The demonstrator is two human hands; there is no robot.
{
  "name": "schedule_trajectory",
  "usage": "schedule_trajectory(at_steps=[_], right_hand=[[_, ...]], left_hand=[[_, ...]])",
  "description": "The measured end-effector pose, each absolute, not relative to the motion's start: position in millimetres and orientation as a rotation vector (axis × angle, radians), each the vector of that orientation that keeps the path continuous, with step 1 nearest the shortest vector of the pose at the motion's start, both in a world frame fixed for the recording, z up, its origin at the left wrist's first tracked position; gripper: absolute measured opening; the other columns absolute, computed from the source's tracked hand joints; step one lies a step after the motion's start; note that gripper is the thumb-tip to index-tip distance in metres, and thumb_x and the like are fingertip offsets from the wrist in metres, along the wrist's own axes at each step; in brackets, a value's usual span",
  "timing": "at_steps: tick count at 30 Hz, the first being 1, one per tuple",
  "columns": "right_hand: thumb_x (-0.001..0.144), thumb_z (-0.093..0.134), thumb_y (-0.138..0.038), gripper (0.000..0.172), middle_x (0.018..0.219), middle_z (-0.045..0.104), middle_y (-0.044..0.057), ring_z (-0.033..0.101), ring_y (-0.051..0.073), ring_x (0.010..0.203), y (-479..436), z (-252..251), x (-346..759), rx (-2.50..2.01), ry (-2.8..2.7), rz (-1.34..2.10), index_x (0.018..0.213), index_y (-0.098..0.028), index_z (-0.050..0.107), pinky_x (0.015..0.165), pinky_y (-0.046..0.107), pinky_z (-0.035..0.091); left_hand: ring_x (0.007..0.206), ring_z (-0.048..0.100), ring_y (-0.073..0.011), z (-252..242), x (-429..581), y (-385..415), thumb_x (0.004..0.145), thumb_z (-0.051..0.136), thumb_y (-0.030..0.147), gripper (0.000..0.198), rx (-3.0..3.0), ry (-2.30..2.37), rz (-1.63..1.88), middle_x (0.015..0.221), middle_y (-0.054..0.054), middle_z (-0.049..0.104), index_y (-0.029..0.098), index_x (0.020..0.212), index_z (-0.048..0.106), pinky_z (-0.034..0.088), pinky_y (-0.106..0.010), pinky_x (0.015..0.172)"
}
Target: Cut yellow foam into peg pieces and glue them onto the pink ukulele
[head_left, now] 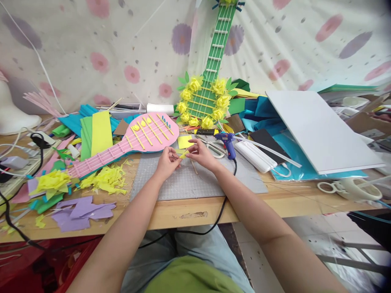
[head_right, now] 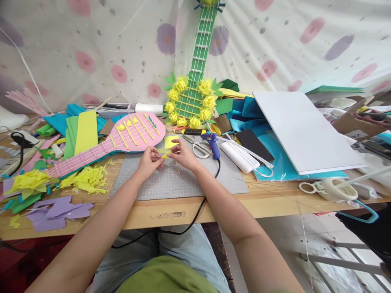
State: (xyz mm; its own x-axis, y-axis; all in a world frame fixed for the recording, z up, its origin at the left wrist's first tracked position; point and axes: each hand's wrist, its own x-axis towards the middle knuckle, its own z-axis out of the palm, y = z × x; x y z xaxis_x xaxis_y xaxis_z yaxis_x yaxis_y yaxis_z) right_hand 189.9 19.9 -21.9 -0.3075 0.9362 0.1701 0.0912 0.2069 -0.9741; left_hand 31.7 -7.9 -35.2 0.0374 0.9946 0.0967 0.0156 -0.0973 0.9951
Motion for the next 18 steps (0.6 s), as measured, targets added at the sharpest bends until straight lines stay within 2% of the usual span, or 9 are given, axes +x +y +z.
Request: schedule_trajectory(at_steps=[8,15,18], right_hand=[[0.064,0.062,-0.024,0.038,0.072,0.057,-0.003,0.056,0.011,0.068,19.3,-25.7,190.3,-1.018,-1.677,1.144,0.096,-0.02,0.042,0.069,0.03,0.045],[0.064,0.061,-0.025,0.033,0.069,0.055,-0.005,0.055,0.011,0.065,21.9,-29.7,189.2,-1.03,-1.681,1.116,0.092,-0.02,0.043,0.066,0.027,0.045],[0.065,0.06,-0.026,0.032,0.069,0.055,-0.004,0.054,0.011,0.066,21.1,-29.2,187.9,-1.03,-1.706,1.106,0.092,-0.02,0.043,0.066,0.027,0.044]], left_hand=[[0.043,0.055,-0.0101,-38.2,30.3,-9.2,0.06,0.066,0.027,0.039,1.417,1.155,1.189,0.065,0.007,0.053,0.02,0.084,0.036,0.043,-0.021,0.038],[0.049,0.057,-0.0077,-33.2,32.6,-10.8,0.06,0.067,0.027,0.036,1.413,1.173,1.217,0.08,0.0,0.058,0.018,0.081,0.04,0.041,-0.017,0.037],[0.047,0.056,-0.0092,-33.4,33.2,-8.5,0.061,0.067,0.03,0.035,1.363,1.171,1.266,0.073,0.001,0.059,0.019,0.08,0.04,0.04,-0.018,0.035]])
